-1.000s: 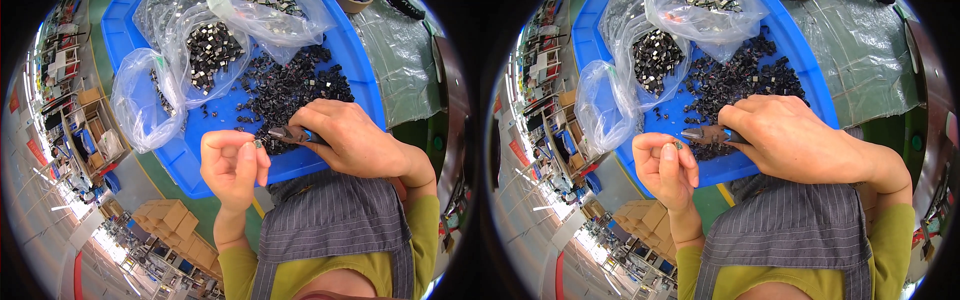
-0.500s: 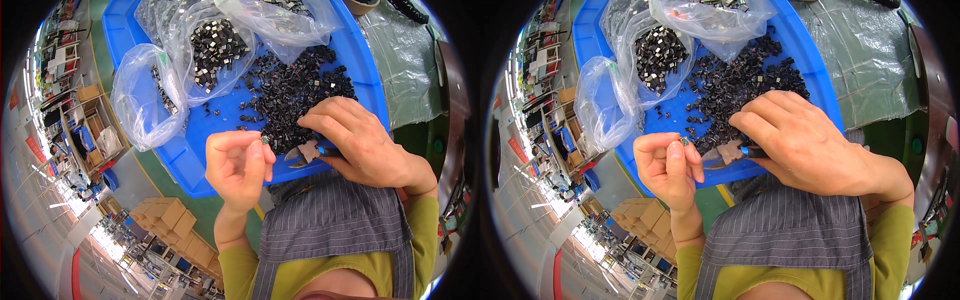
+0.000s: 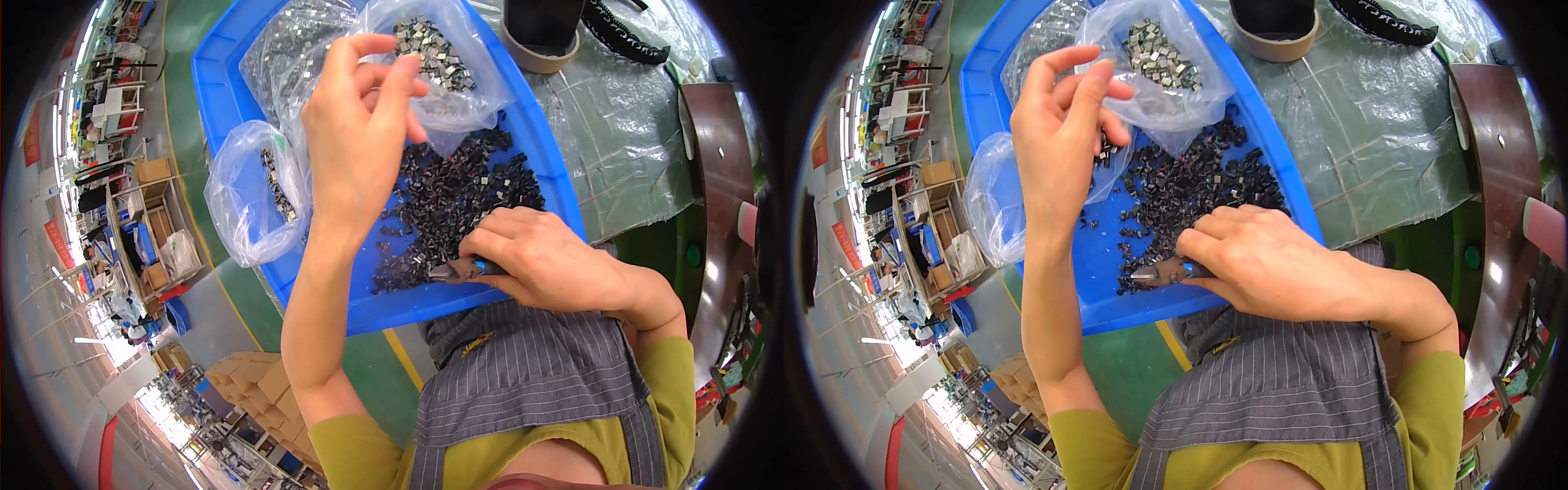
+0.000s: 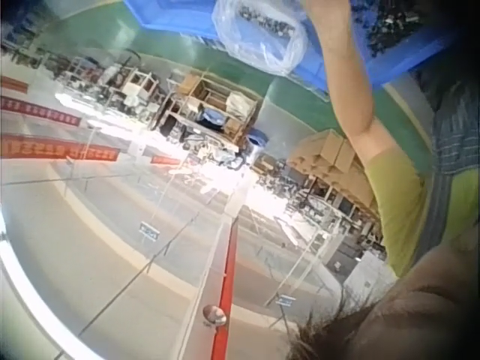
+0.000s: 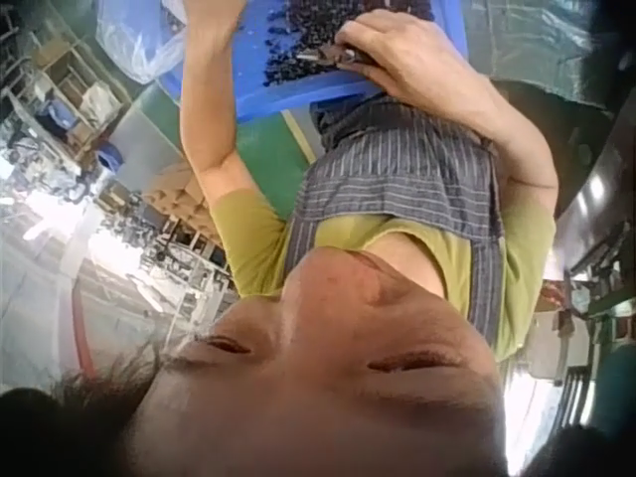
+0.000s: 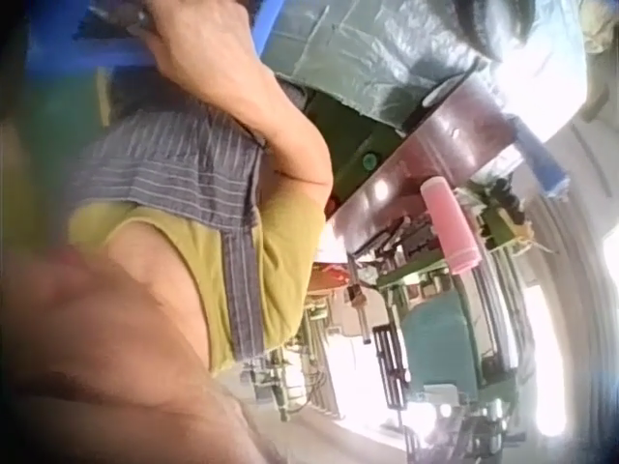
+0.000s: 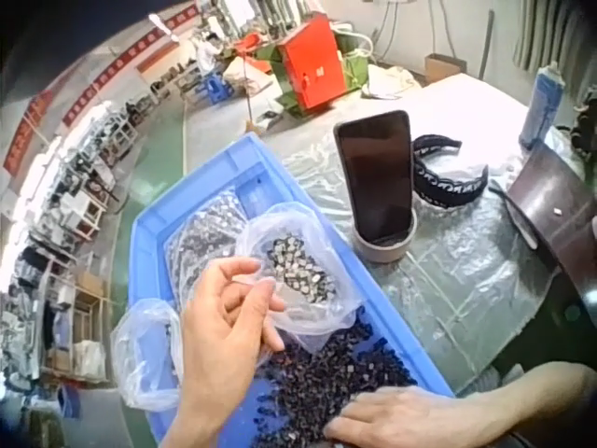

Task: Assembling small components using pliers at a factory workstation.

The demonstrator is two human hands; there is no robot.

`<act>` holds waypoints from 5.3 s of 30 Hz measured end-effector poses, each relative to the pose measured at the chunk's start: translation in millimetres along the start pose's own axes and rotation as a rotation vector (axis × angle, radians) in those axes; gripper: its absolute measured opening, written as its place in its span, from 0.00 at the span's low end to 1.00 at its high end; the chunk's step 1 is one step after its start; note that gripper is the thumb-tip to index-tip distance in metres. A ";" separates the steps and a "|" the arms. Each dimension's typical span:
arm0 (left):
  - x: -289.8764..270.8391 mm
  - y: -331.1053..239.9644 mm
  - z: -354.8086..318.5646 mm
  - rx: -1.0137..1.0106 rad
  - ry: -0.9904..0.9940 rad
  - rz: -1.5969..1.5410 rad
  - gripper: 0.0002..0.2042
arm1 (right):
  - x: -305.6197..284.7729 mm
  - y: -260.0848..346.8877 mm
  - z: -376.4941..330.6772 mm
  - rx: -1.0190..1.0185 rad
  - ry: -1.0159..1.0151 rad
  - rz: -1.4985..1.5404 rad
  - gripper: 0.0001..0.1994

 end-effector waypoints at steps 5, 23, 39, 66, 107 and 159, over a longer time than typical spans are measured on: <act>-31.4 4.1 -31.5 0.025 -0.171 0.115 0.08 | -2.3 -1.8 -1.6 -0.025 -0.002 0.050 0.11; -3.5 80.7 -57.0 0.172 0.149 0.997 0.04 | -4.2 3.3 0.6 0.044 0.027 0.049 0.11; -16.5 55.3 -61.7 0.100 -0.017 0.707 0.05 | -4.9 9.6 1.0 0.101 -0.015 0.072 0.11; 7.3 42.8 -114.8 0.086 0.259 0.630 0.07 | 5.4 7.2 18.2 0.208 -0.214 0.016 0.11; 14.1 -3.7 -126.9 -0.121 -0.043 -0.399 0.08 | -5.3 5.0 11.6 0.140 -0.229 0.187 0.10; 2.8 -9.0 -115.4 -0.120 0.042 -0.659 0.12 | 3.0 5.4 14.5 0.222 -0.073 0.071 0.10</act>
Point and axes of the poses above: each hand's wrist, its own z-axis towards the middle knuckle, its own x-axis out of the palm, y = z × x, the point moved 1 cm from there along z, towards the middle knuckle, and after that the axes turned 14 degrees about x, right-handed, at the moved point
